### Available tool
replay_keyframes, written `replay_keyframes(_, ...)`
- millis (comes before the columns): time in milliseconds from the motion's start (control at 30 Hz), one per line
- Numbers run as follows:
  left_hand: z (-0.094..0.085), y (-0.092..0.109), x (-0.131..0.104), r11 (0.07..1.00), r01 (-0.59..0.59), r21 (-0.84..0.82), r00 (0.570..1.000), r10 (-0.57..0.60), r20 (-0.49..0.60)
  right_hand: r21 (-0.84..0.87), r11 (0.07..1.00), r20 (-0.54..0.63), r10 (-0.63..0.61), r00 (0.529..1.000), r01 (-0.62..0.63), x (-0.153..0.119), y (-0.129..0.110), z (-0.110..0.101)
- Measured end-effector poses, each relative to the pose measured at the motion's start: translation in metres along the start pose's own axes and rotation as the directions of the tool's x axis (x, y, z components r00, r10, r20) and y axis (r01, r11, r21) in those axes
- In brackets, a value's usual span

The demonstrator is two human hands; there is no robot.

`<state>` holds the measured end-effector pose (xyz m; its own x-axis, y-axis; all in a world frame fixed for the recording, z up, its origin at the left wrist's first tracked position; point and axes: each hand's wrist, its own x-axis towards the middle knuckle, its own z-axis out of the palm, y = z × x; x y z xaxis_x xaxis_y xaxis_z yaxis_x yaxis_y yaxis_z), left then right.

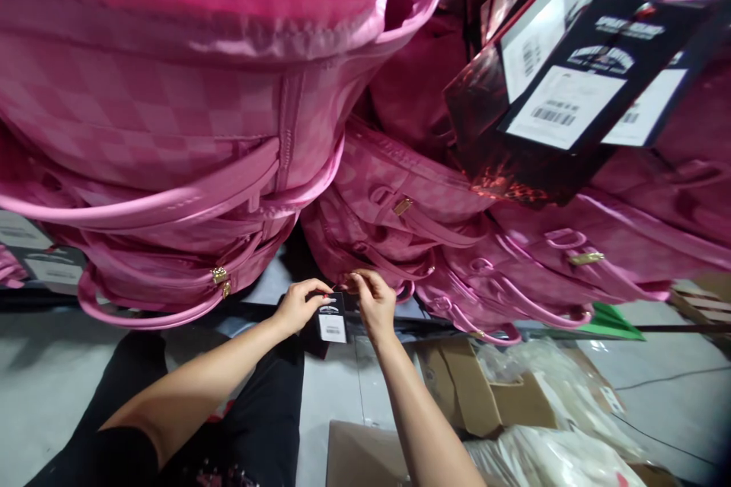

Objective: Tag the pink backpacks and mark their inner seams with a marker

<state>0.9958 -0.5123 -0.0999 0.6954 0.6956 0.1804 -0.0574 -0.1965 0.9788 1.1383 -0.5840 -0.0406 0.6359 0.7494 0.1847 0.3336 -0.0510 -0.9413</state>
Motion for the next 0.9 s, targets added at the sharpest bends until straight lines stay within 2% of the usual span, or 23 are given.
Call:
replay_keyframes(133, -0.012, 0.005, 0.005, 0.994, -0.082, 0.077, 0.993, 0.088, -0.085, 0.015, 1.000, 0.181, 0.001, 0.984, -0.003, 0.003, -0.008, -0.004)
replay_keyframes(267, -0.022, 0.019, 0.010, 0.978, -0.140, 0.155, 0.981, 0.159, -0.111, 0.065, 0.993, 0.306, 0.073, 0.949, -0.097, 0.005, -0.015, -0.006)
replay_keyframes(400, -0.020, 0.028, 0.019, 0.997, -0.067, -0.038, 0.996, 0.065, -0.054, 0.143, 0.954, 0.359, 0.199, 0.912, -0.264, 0.009, -0.014, -0.013)
replay_keyframes(467, -0.015, 0.027, 0.025, 0.990, -0.008, -0.142, 1.000, 0.005, -0.015, 0.182, 0.925, 0.360, 0.254, 0.898, -0.334, 0.011, -0.010, -0.015)
replay_keyframes(567, -0.009, 0.020, 0.034, 0.966, 0.094, -0.241, 0.994, -0.103, -0.027, 0.235, 0.882, 0.353, 0.313, 0.881, -0.408, 0.011, -0.006, -0.014)
replay_keyframes(733, -0.016, 0.011, 0.042, 0.921, 0.201, -0.333, 0.969, -0.236, -0.068, 0.370, 0.801, 0.379, 0.332, 0.864, -0.470, 0.010, -0.006, -0.012)
replay_keyframes(900, -0.020, 0.007, 0.040, 0.918, 0.222, -0.328, 0.966, -0.254, -0.056, 0.453, 0.760, 0.402, 0.294, 0.867, -0.467, 0.008, -0.001, -0.010)
